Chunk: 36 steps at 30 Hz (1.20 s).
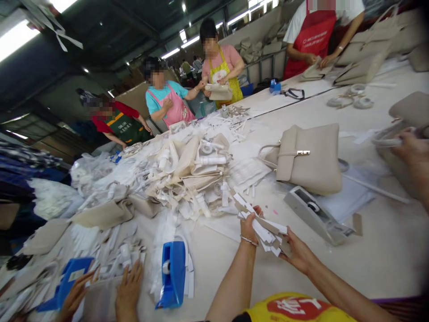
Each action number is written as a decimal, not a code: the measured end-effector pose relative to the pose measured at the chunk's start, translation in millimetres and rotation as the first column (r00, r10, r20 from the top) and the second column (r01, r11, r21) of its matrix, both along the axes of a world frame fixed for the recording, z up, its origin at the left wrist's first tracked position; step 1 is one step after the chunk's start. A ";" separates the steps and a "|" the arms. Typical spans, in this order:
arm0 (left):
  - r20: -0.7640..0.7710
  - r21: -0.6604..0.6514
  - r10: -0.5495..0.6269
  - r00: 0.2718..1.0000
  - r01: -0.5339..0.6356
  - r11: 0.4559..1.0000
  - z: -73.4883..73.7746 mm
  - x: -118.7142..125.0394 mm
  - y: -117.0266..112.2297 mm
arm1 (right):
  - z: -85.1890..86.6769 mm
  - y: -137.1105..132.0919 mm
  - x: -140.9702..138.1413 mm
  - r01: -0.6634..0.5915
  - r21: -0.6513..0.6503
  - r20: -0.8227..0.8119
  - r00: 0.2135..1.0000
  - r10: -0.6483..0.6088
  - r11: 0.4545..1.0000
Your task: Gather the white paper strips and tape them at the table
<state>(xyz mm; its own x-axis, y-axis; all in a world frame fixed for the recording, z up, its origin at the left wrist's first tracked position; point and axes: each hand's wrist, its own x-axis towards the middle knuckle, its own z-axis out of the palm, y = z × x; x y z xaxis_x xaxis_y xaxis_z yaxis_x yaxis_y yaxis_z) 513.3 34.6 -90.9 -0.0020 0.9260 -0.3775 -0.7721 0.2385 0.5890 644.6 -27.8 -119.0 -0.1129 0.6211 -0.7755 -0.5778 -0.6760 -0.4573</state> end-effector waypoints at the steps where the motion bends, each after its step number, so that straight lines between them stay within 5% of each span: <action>1: -0.023 0.026 -0.014 1.000 0.015 1.000 2.7 1.4 0.0 | 0.1 2.9 1.8 0.006 0.019 0.006 1.000 -0.006 1.000; 12: -0.198 0.090 -0.147 0.969 0.167 0.982 22.5 19.2 6.2 | -13.3 16.3 -22.4 -0.077 0.268 -0.046 0.995 0.093 0.960; 18: -0.277 0.082 -0.226 0.934 0.257 0.963 18.3 12.3 4.0 | -1.5 18.2 17.6 -0.231 0.323 0.008 0.971 0.241 0.918; 22: -0.269 0.028 -0.452 0.851 0.476 0.879 16.0 10.4 -10.4 | 38.9 57.1 49.1 -0.211 0.465 0.224 0.968 0.116 0.860; 28: -0.323 -0.076 -0.726 0.607 0.748 0.659 8.3 15.8 -33.6 | 98.0 102.3 49.1 -0.329 0.539 0.325 0.931 0.169 0.776; 32: -0.329 -0.107 -0.767 0.551 0.785 0.610 -1.0 13.6 -39.4 | 97.3 104.8 41.3 -0.369 0.524 0.443 0.888 0.124 0.768; 36: -0.317 -0.123 -0.769 0.555 0.780 0.613 -8.2 10.3 -41.9 | 84.5 116.8 50.3 -0.202 0.576 0.501 0.853 -0.147 0.792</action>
